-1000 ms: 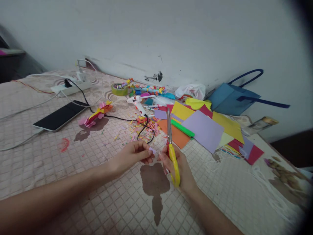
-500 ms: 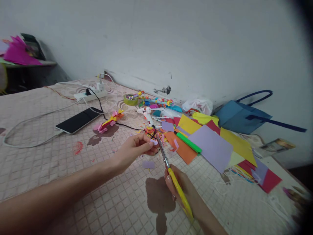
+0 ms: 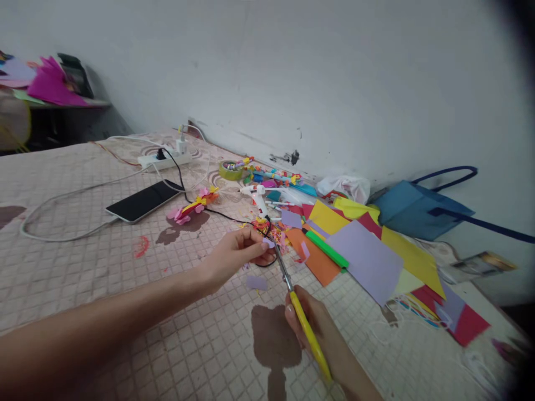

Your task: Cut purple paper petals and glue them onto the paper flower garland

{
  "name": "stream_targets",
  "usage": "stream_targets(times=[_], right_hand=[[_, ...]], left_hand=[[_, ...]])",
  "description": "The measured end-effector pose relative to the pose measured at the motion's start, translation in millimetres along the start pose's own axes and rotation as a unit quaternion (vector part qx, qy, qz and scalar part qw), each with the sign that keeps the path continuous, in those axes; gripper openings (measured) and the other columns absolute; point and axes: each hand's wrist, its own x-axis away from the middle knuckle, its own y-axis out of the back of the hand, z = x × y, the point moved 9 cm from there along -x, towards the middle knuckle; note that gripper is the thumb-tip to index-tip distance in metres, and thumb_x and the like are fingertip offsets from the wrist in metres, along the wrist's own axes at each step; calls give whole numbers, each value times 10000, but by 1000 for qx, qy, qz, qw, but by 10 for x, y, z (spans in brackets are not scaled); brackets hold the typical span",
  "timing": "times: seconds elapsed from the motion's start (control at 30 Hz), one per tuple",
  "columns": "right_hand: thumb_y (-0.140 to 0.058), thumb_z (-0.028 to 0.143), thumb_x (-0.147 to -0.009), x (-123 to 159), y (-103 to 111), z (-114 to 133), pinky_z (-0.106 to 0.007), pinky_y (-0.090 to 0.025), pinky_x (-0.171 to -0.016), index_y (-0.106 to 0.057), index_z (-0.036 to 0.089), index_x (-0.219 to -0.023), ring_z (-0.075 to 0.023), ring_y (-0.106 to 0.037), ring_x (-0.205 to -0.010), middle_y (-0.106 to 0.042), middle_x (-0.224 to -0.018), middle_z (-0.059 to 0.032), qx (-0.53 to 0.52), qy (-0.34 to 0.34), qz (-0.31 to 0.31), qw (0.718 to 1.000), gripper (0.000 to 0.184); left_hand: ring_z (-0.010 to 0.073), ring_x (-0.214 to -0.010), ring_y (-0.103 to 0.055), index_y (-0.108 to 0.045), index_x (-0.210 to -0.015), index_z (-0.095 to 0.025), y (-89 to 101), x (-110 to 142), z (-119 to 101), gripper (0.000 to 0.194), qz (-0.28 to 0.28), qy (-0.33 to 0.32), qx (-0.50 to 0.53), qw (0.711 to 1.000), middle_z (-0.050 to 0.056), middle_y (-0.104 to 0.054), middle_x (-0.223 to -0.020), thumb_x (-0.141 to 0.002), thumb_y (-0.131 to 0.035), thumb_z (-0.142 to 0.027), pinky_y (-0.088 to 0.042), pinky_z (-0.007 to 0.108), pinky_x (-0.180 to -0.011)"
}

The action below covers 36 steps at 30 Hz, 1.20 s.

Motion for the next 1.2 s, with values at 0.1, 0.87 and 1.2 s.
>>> stream_targets(times=[0.1, 0.87, 1.2], right_hand=[[-473, 374, -849, 2, 4, 5, -183, -282, -402, -365, 210, -721, -68, -317, -454, -335, -574, 72, -9, 6, -2, 1000, 235], [-482, 592, -783, -8, 54, 39, -203, -305, -411, -428, 213, -672, -88, -355, -429, -365, -493, 66, -67, -10, -19, 998, 399], [-473, 587, -794, 12, 56, -12, -199, -321, -409, -445, 205, -678, -87, -360, -433, -375, -492, 62, -66, -33, -16, 997, 400]], left_hand=[[108, -670, -641, -541, -747, -123, -2, -5, 3, 176, 2, -2, 2, 1000, 27, -681, -723, -758, -660, -251, -503, 249, -695], [114, -663, -645, -543, -766, -128, 18, -16, 17, 181, 4, 2, 11, 1000, 33, -686, -731, -755, -665, -262, -500, 252, -680], [118, -660, -644, -534, -765, -130, 36, -26, 11, 189, 0, 6, 2, 1000, 38, -680, -724, -765, -652, -278, -500, 257, -680]])
